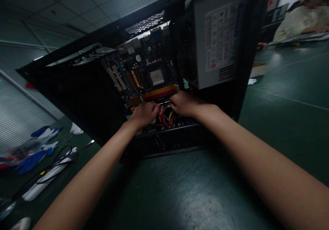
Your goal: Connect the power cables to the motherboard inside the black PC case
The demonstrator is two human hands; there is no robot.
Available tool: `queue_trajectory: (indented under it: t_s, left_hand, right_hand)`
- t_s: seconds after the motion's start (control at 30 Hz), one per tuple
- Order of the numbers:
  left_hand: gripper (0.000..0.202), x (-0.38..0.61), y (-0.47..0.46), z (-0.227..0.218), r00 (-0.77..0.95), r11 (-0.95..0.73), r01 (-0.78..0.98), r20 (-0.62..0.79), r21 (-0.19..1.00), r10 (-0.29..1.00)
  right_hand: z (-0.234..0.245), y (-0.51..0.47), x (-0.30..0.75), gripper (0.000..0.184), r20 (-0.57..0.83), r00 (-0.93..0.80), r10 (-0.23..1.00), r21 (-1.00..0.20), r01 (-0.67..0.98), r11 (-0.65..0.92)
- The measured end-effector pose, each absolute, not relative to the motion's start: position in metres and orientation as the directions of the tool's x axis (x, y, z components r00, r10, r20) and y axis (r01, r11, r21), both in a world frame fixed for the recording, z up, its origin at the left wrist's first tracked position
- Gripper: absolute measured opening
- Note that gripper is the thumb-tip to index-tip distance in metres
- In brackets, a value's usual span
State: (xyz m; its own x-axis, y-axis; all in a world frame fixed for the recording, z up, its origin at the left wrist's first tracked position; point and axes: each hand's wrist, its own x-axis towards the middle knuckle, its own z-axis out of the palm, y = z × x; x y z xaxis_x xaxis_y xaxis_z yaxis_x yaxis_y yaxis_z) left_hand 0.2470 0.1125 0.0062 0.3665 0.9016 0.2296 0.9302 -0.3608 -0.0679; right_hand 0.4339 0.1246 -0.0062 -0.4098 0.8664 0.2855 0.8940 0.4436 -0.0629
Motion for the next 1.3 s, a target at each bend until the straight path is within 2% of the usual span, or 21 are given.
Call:
queue_trajectory:
  t_s: [0.53, 0.8, 1.03, 1.3]
  left_hand:
    - [0.044, 0.246, 0.11, 0.008, 0.374, -0.38, 0.925, 0.238, -0.022, 0.896]
    - [0.043, 0.245, 0.112, 0.007, 0.374, -0.384, 0.923, 0.259, -0.01, 0.891]
    - [0.042, 0.23, 0.114, 0.009, 0.542, -0.566, 0.819, 0.195, 0.097, 0.817]
    - [0.038, 0.225, 0.112, 0.011, 0.56, -0.593, 0.789, 0.207, 0.159, 0.802]
  right_hand:
    - [-0.006, 0.123, 0.434, 0.029, 0.282, -0.414, 0.866, -0.093, 0.886, 0.454]
    - [-0.006, 0.125, 0.432, 0.029, 0.27, -0.408, 0.872, -0.062, 0.896, 0.439]
    - [-0.006, 0.124, 0.433, 0.029, 0.259, -0.422, 0.868, -0.044, 0.893, 0.448]
    - [-0.003, 0.117, 0.431, 0.032, 0.236, -0.441, 0.866, -0.022, 0.889, 0.458]
